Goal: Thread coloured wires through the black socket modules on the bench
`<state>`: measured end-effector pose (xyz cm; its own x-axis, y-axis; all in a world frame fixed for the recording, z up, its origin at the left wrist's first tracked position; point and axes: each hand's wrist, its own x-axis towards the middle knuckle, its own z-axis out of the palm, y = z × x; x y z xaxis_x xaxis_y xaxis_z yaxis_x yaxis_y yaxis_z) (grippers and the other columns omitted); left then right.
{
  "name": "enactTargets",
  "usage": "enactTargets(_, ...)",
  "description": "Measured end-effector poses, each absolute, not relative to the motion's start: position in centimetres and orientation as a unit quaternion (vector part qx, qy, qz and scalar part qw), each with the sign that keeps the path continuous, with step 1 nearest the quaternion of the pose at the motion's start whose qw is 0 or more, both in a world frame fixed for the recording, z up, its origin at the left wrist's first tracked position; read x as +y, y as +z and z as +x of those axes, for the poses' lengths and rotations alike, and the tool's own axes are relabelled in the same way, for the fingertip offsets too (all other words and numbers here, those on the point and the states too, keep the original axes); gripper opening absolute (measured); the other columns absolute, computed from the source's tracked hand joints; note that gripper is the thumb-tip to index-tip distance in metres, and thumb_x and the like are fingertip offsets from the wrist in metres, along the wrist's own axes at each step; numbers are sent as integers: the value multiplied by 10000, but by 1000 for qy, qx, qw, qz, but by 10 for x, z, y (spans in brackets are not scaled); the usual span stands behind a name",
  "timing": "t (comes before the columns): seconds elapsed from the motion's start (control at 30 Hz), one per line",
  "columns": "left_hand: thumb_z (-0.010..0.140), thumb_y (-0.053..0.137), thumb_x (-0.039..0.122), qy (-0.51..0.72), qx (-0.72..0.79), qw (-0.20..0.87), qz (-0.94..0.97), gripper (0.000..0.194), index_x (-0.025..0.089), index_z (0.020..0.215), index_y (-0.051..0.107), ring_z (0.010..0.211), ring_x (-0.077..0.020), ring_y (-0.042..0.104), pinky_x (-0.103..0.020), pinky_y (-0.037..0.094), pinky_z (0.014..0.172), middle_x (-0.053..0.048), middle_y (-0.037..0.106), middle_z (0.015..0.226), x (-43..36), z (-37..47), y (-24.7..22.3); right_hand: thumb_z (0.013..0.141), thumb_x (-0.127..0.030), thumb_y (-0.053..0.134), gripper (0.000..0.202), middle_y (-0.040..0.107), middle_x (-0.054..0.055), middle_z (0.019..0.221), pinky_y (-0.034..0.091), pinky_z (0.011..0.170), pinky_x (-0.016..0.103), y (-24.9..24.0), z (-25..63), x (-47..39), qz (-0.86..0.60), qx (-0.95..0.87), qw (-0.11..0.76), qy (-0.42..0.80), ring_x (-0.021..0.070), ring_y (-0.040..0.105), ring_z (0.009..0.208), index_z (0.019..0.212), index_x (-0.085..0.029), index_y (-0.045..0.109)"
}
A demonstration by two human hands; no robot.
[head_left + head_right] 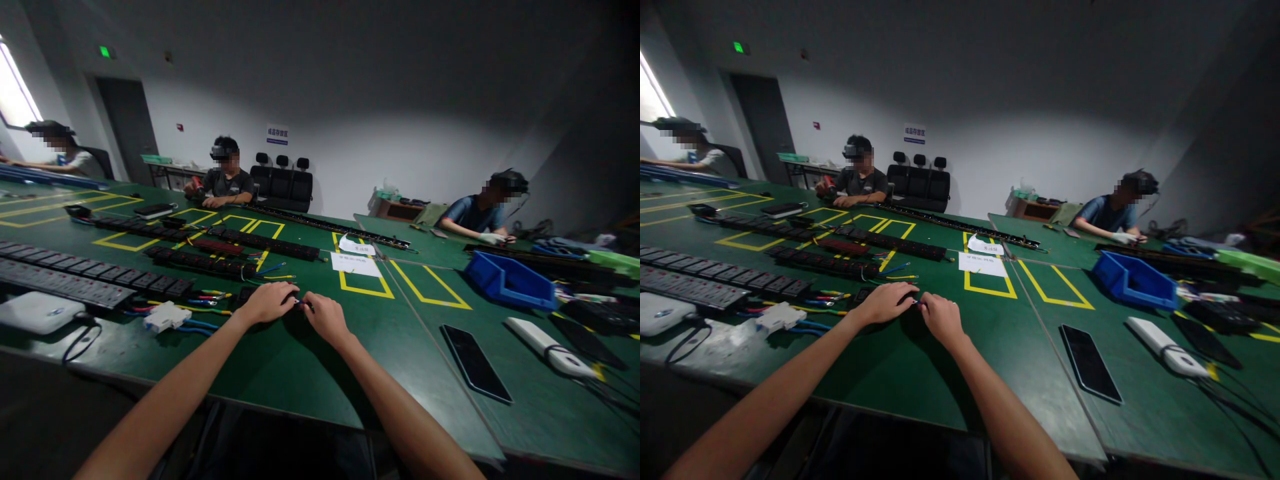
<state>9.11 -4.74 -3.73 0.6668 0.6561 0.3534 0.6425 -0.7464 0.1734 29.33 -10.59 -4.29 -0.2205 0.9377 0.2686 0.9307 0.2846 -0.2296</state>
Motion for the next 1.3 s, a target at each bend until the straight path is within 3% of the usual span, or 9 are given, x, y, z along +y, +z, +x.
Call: enactTargets(1.3,1023,568,424,195,349,19,916,377,179,1306,613,1188,-264,634,-514,502,1036,-110,662,1280,-44,89,-39,1042,-348,480,203,746,8,1099,389,713,262,-41,295,-106,-602,-781,166,2,181,685,927,1131,-320,660)
